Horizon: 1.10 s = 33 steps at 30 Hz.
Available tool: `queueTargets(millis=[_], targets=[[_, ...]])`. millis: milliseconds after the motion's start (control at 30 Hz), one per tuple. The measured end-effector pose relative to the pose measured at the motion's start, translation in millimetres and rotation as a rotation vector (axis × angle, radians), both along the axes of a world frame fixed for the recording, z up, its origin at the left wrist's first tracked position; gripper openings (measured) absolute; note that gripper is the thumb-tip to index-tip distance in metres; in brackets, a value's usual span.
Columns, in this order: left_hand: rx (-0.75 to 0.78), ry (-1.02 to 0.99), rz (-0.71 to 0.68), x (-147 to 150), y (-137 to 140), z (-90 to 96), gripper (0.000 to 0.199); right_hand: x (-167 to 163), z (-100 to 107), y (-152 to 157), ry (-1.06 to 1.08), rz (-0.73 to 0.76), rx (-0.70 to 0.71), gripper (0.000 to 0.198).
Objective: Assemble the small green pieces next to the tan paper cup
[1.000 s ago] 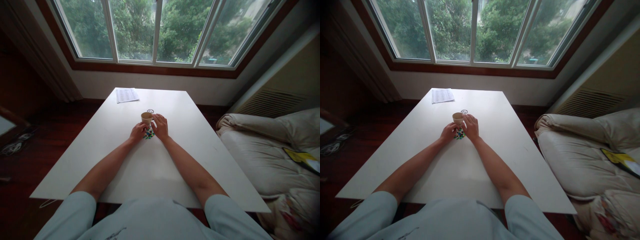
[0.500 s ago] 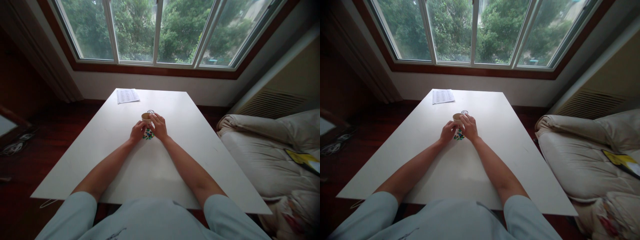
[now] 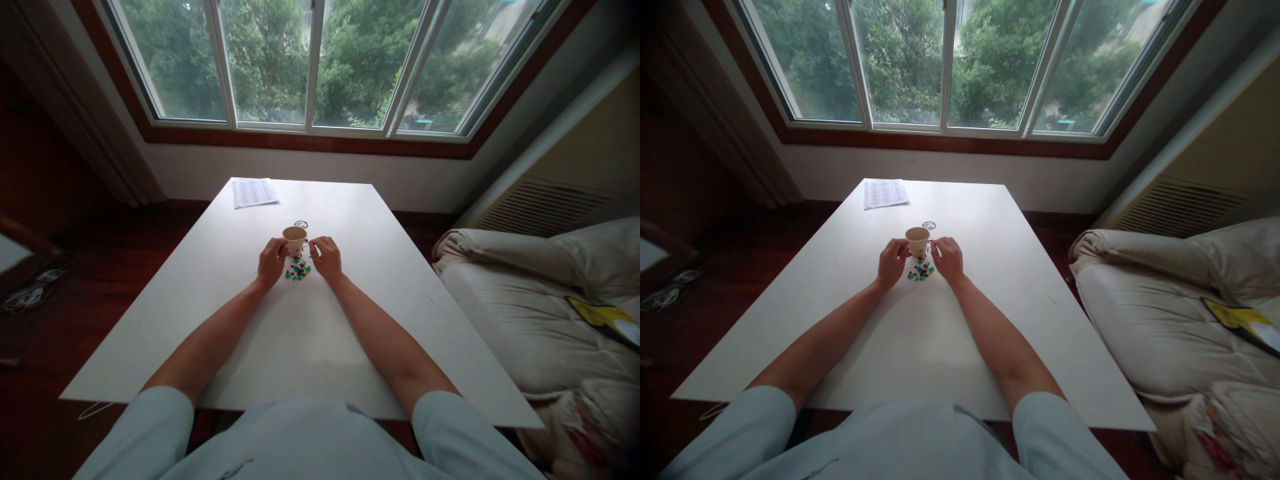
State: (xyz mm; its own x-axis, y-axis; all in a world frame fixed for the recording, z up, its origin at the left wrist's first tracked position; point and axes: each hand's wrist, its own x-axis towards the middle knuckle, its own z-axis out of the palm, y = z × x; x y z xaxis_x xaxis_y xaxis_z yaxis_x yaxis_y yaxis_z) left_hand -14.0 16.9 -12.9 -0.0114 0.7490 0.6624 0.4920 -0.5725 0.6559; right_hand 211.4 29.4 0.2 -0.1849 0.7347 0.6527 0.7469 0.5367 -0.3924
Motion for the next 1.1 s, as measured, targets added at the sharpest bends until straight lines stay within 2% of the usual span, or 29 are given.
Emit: queueTargets(millis=[200,367,467,633,800,967,1100], targets=[[-0.087,0.079,0.104,2,-8,7.9,0.001,-6,0,-2,-0.115,0.048,-0.059,0.033],[-0.168,0.146,0.111,6,-16,13.0,0.007,-3,-2,-1,-0.094,0.040,-0.122,0.034],[-0.168,0.165,0.095,6,-16,12.3,0.006,-2,-5,1,-0.036,0.042,-0.132,0.032],[-0.118,0.121,0.082,4,-13,7.7,0.017,-1,-10,5,0.031,0.074,-0.133,0.031],[-0.114,0.084,0.082,2,-12,4.5,0.014,-1,-14,7,0.067,0.080,-0.142,0.029],[-0.109,0.072,0.026,2,-12,3.3,0.018,-1,-17,9,0.061,0.091,-0.167,0.029],[-0.108,0.108,0.043,3,-13,4.4,0.019,-1,-15,8,0.025,0.073,-0.188,0.029]])
